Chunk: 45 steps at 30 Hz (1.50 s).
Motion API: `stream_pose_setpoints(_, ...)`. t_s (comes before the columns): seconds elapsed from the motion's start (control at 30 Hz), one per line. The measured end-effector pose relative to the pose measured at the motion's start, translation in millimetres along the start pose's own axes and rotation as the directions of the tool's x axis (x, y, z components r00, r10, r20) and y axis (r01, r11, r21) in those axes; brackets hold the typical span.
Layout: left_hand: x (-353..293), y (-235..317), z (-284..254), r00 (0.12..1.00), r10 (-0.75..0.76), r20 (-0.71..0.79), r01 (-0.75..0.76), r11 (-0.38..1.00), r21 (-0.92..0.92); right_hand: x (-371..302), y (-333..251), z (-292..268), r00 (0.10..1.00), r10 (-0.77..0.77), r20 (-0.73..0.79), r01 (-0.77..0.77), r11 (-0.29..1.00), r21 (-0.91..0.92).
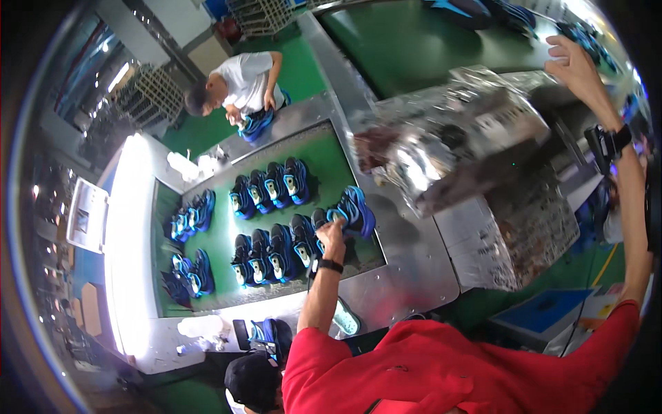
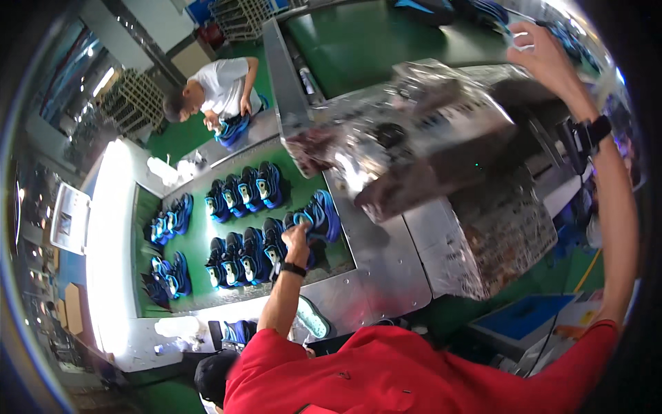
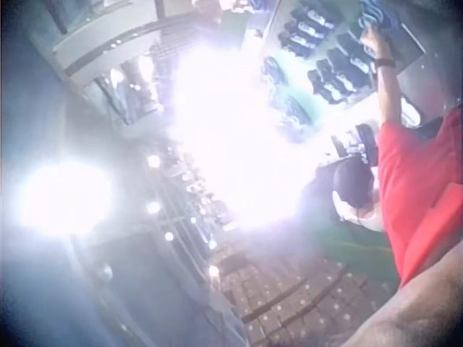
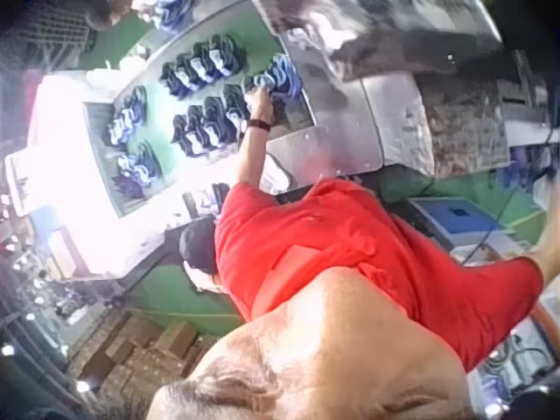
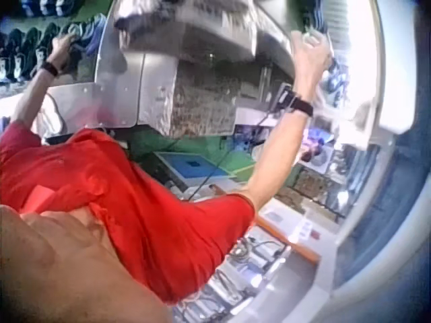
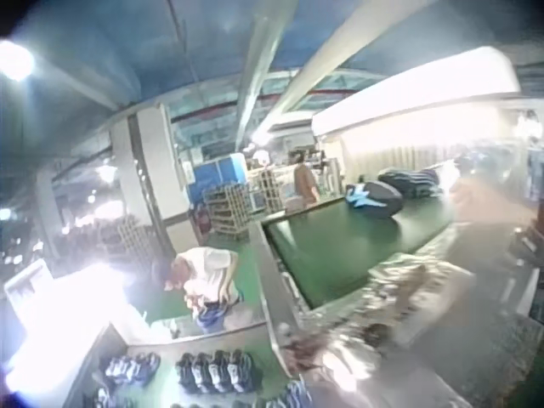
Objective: Operates a shoe-lasting machine to shape the upper part of the shoe around a last and secure it.
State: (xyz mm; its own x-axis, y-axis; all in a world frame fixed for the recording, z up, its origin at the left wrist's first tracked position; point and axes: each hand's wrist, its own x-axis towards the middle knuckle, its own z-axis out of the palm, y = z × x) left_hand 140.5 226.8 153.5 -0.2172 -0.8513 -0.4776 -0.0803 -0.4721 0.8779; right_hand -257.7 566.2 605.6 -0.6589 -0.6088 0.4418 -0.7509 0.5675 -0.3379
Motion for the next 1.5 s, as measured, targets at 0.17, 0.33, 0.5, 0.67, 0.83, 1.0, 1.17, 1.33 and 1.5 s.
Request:
stream_pose_setpoints(0.17,129,23,27,0.989,0.134,-0.069,-0.124,0.984,0.131,131,-32,70,0.997,0.014,0.076,0.004,0.97,-0.243)
stream_pose_setpoints(0.33,226,34,68,0.906,0.395,-0.154,-0.251,0.791,0.559,189,-63,117,0.915,0.288,0.281,-0.253,0.955,-0.155)
stream_pose_setpoints(0.5,267,4,114,0.875,0.477,0.082,-0.388,0.588,0.71,197,-76,154,0.985,0.088,0.15,-0.052,0.972,-0.228)
stream_pose_setpoints(0.67,258,-38,132,0.825,0.541,0.16,-0.501,0.572,0.65,195,-93,166,0.992,0.019,0.129,0.0,0.989,-0.146)
stream_pose_setpoints(0.83,154,-65,95,0.833,0.514,0.205,-0.548,0.713,0.439,176,-106,152,0.976,-0.203,0.076,0.216,0.933,-0.288)
stream_pose_setpoints(1.0,-68,-50,65,0.618,-0.139,0.774,0.121,0.989,0.081,116,-99,92,0.801,-0.598,-0.011,0.481,0.656,-0.582)
stream_pose_setpoints(1.17,-214,35,101,-0.112,-0.129,0.985,0.443,0.881,0.166,5,-91,-2,0.694,-0.702,-0.162,0.41,0.57,-0.712)
stream_pose_setpoints(1.33,-299,104,187,-0.518,0.084,0.852,0.492,0.843,0.216,-145,-75,-96,0.675,-0.657,-0.336,0.299,0.66,-0.689)
stream_pose_setpoints(1.5,-410,116,254,-0.8,0.104,0.591,0.54,0.553,0.634,-326,-66,-165,0.868,-0.372,-0.329,-0.007,0.654,-0.756)
